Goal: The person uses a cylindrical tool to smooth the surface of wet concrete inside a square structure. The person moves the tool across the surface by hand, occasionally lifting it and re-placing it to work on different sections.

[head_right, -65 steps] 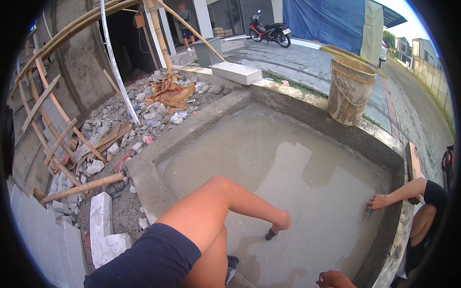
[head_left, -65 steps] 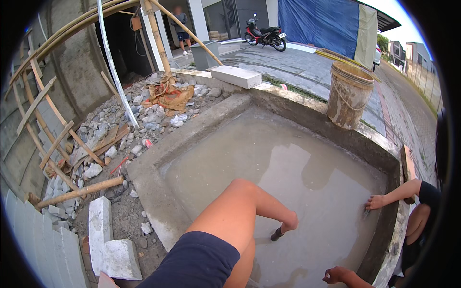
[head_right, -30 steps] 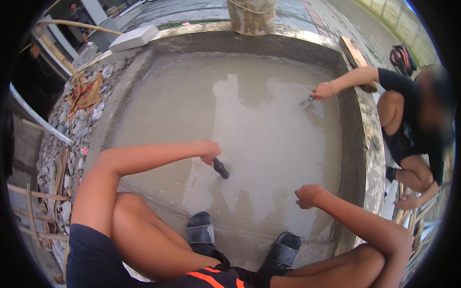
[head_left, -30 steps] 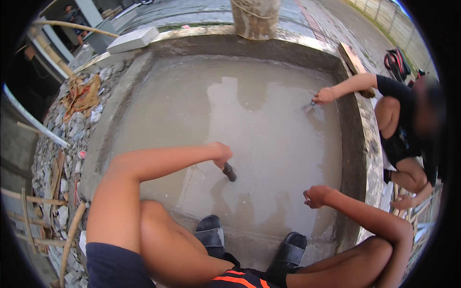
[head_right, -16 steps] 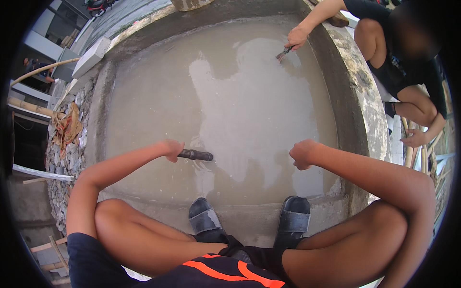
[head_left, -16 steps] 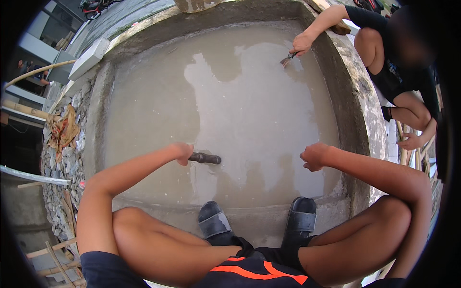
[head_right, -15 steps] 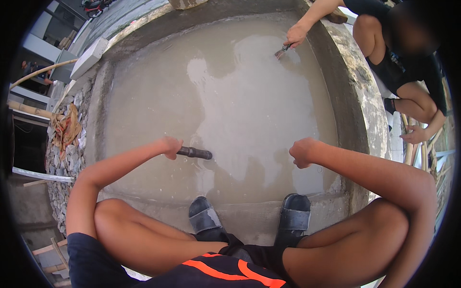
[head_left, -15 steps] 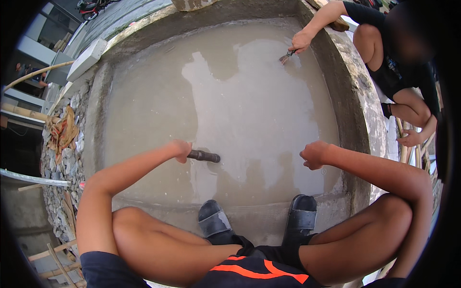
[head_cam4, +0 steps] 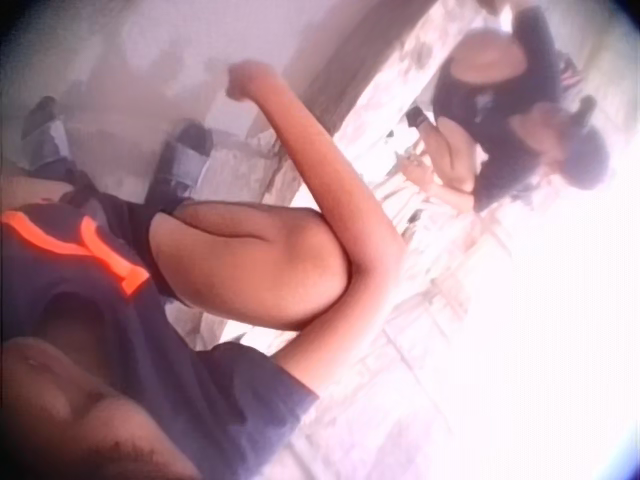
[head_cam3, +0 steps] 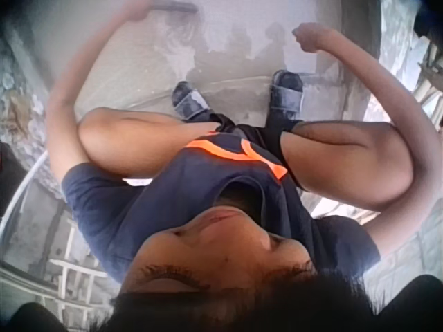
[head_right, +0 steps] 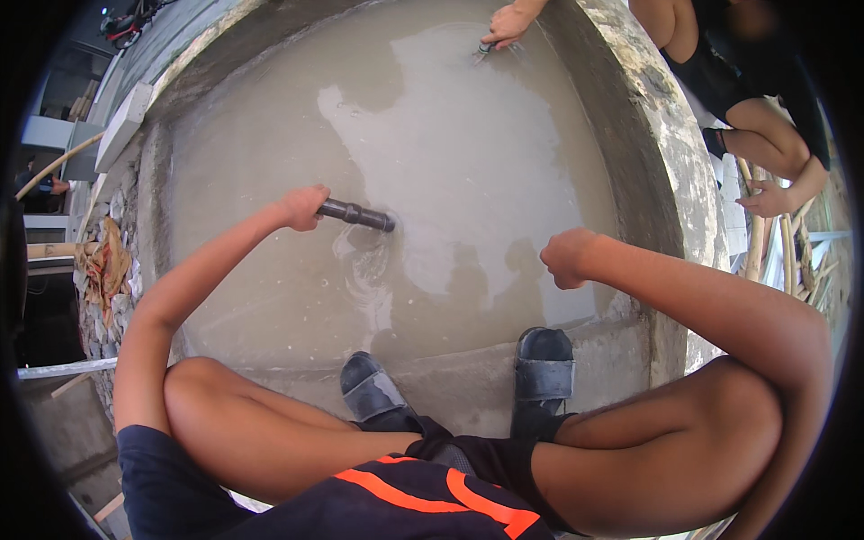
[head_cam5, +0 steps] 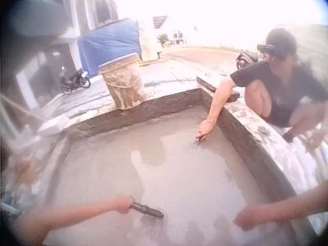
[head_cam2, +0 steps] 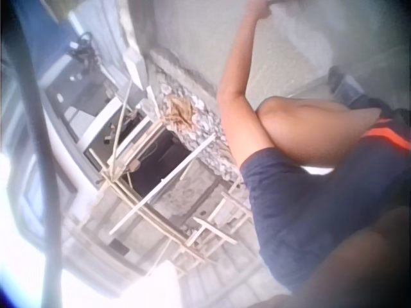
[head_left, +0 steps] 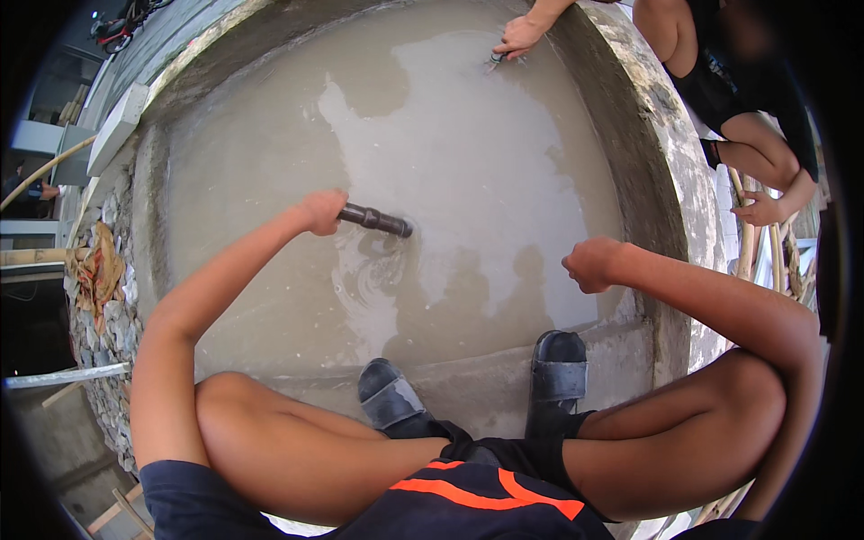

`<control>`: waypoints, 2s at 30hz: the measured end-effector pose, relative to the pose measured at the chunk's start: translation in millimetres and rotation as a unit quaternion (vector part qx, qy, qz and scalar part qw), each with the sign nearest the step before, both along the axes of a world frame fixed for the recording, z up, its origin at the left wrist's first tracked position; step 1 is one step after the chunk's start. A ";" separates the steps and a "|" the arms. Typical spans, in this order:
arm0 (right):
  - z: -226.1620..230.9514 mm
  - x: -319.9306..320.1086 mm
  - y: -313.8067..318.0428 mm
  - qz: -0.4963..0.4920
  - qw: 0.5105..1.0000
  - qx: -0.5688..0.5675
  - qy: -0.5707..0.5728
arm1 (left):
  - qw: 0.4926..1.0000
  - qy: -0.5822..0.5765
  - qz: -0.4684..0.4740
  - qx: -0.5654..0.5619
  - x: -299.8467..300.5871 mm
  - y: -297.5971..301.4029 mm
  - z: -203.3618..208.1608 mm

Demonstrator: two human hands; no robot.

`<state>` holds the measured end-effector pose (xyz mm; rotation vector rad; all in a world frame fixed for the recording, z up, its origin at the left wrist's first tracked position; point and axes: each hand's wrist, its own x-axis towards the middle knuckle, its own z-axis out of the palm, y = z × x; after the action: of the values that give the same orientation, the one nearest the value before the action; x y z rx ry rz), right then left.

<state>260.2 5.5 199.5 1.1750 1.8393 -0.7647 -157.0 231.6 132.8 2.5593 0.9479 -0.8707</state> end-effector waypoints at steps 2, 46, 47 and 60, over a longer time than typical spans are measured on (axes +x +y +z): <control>2.2 2.2 -2.4 -0.008 1.000 -0.003 0.005 | 1.000 -0.010 0.024 -0.002 2.2 7.3 -2.1; 43.4 -14.9 -8.7 -0.010 0.998 0.054 0.019 | 0.895 -0.328 0.206 0.220 124.4 -184.4 -115.1; 44.2 -18.1 -4.9 -0.002 0.998 0.056 0.019 | 0.897 -0.328 0.206 0.214 128.1 -188.8 -114.9; 50.6 -22.3 -12.4 -0.004 0.999 0.037 0.002 | 0.913 -0.352 0.133 0.158 221.3 -241.5 -113.8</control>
<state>238.0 -6.9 250.2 1.2281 1.8813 -0.7091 64.3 -10.0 19.0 2.5740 1.2012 0.3079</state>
